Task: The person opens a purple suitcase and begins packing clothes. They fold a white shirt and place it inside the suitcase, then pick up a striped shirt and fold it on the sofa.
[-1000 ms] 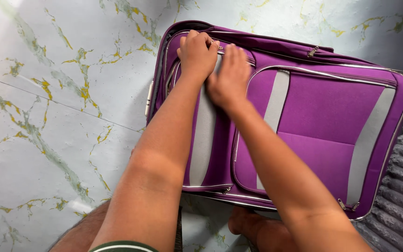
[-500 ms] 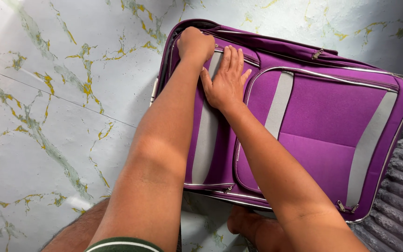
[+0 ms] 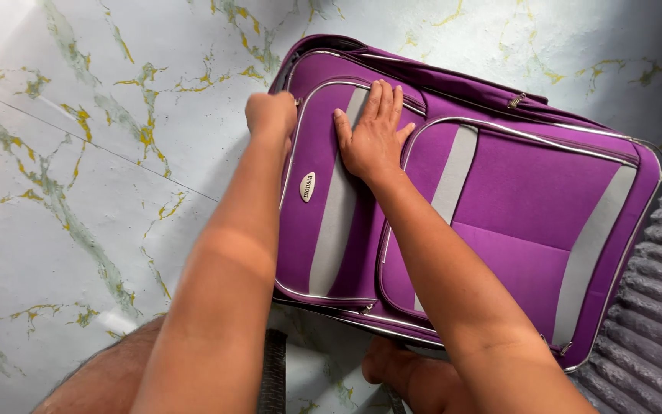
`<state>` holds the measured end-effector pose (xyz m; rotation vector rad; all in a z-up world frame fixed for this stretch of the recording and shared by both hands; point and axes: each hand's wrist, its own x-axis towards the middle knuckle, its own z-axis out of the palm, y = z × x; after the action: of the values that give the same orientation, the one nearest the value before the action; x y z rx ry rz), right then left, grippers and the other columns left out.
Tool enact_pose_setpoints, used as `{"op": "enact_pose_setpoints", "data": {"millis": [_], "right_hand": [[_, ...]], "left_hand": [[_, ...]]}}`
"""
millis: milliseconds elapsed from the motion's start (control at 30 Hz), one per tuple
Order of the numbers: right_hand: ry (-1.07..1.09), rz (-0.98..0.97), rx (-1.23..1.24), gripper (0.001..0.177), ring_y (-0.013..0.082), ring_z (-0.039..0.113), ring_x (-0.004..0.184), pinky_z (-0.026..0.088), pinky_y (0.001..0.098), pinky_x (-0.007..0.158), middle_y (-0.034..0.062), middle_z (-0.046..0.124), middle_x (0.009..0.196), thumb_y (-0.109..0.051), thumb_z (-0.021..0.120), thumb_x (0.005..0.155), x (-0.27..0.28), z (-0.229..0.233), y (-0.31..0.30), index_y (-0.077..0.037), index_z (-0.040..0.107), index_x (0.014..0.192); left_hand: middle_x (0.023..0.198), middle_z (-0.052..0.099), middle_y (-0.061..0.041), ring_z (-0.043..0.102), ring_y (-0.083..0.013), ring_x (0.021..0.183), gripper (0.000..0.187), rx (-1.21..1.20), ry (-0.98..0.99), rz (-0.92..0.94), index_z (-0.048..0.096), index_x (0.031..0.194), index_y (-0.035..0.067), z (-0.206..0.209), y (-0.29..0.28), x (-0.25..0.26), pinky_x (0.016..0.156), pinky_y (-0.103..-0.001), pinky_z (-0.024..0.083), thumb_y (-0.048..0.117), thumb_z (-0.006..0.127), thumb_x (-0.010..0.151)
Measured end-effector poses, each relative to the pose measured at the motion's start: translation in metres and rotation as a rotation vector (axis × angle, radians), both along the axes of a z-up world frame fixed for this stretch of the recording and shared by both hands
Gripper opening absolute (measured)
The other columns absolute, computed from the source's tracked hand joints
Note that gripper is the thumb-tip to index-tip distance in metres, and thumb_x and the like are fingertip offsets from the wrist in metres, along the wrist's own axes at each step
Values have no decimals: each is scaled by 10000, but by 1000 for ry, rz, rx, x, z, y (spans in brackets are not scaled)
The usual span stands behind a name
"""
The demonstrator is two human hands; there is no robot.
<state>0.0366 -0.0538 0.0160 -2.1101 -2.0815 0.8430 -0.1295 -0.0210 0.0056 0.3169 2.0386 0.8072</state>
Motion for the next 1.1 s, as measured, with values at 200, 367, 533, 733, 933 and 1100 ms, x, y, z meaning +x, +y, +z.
{"op": "enact_pose_setpoints", "data": {"millis": [200,367,533,733,933,1100], "right_hand": [[-38,217,132,779,482,-30,1534,30,830,1105,181,114,1700,-560,496,996,-18,25,-7,-146,275,1618],[-73,431,140,777,543,-44,1501,-2,824,1099,126,150,1688,-553,555,934,-36,32,-22,-168,351,1577],[-68,453,201,733,560,-37,1509,-1,824,1112,95,171,1704,-513,549,968,-35,14,-22,-166,370,1589],[-101,438,203,731,551,-35,1513,7,811,1125,91,165,1703,-492,533,975,-37,16,-24,-166,345,1602],[-97,442,163,748,547,-53,1515,-19,811,1123,80,151,1709,-516,501,998,-37,15,-22,-144,309,1618],[-67,416,131,706,530,-86,1519,-55,798,1126,69,142,1711,-508,480,1018,-35,6,-15,-163,317,1612]], "left_hand": [[779,733,-143,692,-240,689,276,10,19,-14,694,813,3,7,-39,5,641,-358,543,266,738,888],[729,714,-99,649,-197,654,251,96,-35,-30,682,756,44,-9,-52,1,642,-362,551,251,768,867],[755,754,-78,718,-215,692,194,32,153,-195,746,783,94,-1,-54,-5,726,-365,566,278,748,844],[840,764,-83,740,-286,812,331,22,325,-382,757,849,113,-5,-41,-6,786,-410,571,441,720,875],[924,767,-21,675,-255,886,266,-218,208,-333,764,883,202,13,-27,-7,821,-488,484,458,709,840],[803,754,-98,754,-272,730,300,-117,6,-192,726,812,75,21,-49,-9,703,-428,624,371,730,858]]}}
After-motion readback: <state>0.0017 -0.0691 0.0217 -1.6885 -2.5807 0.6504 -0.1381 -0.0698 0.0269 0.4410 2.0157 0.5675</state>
